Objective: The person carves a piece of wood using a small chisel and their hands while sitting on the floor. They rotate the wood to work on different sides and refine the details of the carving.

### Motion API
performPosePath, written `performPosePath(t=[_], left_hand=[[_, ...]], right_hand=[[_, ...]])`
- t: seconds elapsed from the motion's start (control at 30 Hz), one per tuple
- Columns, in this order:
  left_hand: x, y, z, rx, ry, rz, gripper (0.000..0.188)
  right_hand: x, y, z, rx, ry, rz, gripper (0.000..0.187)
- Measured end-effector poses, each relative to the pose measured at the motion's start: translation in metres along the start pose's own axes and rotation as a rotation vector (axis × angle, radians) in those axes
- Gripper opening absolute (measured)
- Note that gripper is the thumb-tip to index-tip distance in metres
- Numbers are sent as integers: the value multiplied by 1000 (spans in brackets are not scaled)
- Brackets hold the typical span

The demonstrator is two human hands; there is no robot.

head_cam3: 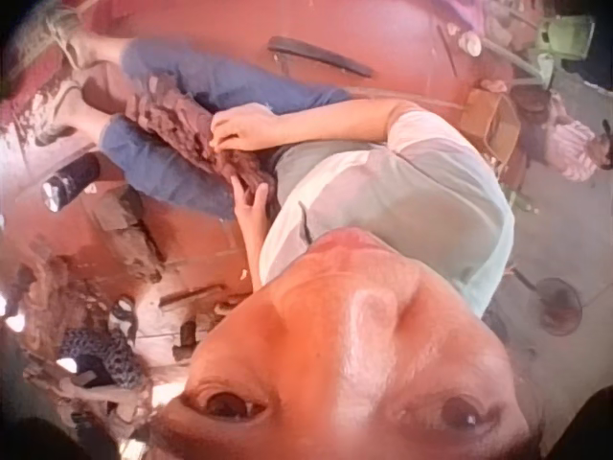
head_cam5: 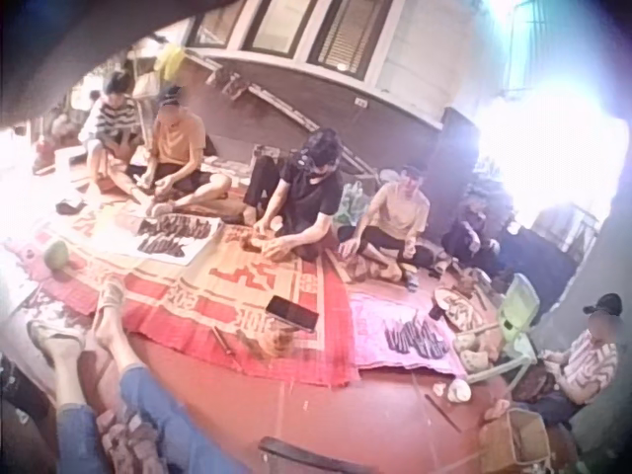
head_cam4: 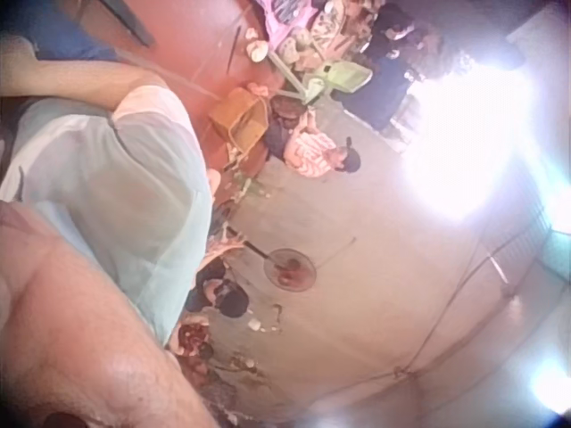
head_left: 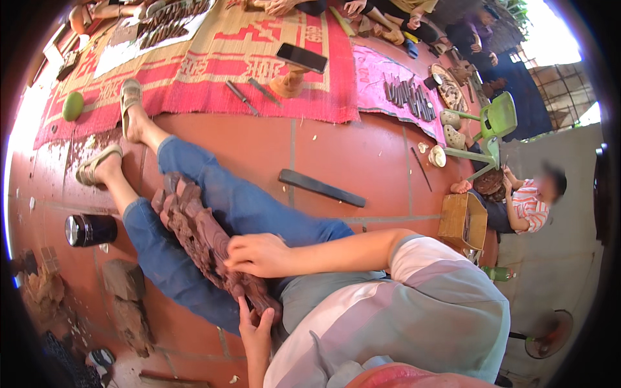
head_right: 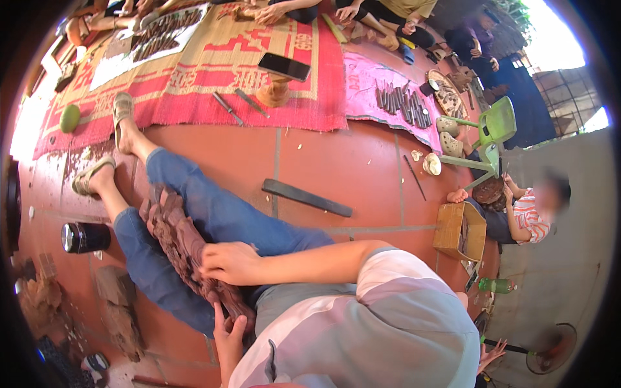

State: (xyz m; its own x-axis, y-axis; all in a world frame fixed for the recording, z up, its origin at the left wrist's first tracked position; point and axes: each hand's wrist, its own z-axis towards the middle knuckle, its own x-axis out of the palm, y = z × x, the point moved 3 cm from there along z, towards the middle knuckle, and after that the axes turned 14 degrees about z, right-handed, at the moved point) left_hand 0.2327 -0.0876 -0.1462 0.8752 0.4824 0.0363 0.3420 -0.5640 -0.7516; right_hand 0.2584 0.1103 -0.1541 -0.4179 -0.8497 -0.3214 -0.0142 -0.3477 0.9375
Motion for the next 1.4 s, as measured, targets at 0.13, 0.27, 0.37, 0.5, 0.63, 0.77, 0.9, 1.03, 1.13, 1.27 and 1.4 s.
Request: performPosePath(t=[0.13, 0.27, 0.37, 0.5, 0.63, 0.77, 0.9, 1.03, 1.13, 1.27, 1.4], left_hand=[[-3, 14, -4, -34, -53, -24, 81], [-7, 30, 0, -35, -62, 88, 82], [-7, 27, 1, -21, -87, 152, 83], [-7, 22, -6, -55, -62, 46, 83], [-4, 34, -2, -36, -109, 146, 84], [-3, 21, -3, -20, -77, 77, 84], [-2, 18, -5, -65, -67, -1, 84], [-4, 28, -1, -33, -97, 171, 84], [-2, 20, -3, -44, -87, 101, 84], [-2, 20, -6, -70, -65, 11, 84], [-3, 26, -4, -67, -80, 101, 83]], right_hand=[[7, -1, 2, -99, -21, 28, 12], [-15, -13, -34, 148, -12, 133, 16], [-2, -10, -12, 46, -14, 7, 18], [6, -1, 1, -37, 2, 36, 15], [-11, 6, -41, -31, 89, -52, 18], [3, 8, -13, -64, 39, -22, 13], [8, 6, 9, 18, -8, 25, 7], [-10, 6, -32, 68, 17, 108, 15], [0, 7, -15, -30, -28, 57, 16], [10, 10, 2, -14, -19, 12, 16], [-5, 6, -27, 36, -10, 77, 15]])
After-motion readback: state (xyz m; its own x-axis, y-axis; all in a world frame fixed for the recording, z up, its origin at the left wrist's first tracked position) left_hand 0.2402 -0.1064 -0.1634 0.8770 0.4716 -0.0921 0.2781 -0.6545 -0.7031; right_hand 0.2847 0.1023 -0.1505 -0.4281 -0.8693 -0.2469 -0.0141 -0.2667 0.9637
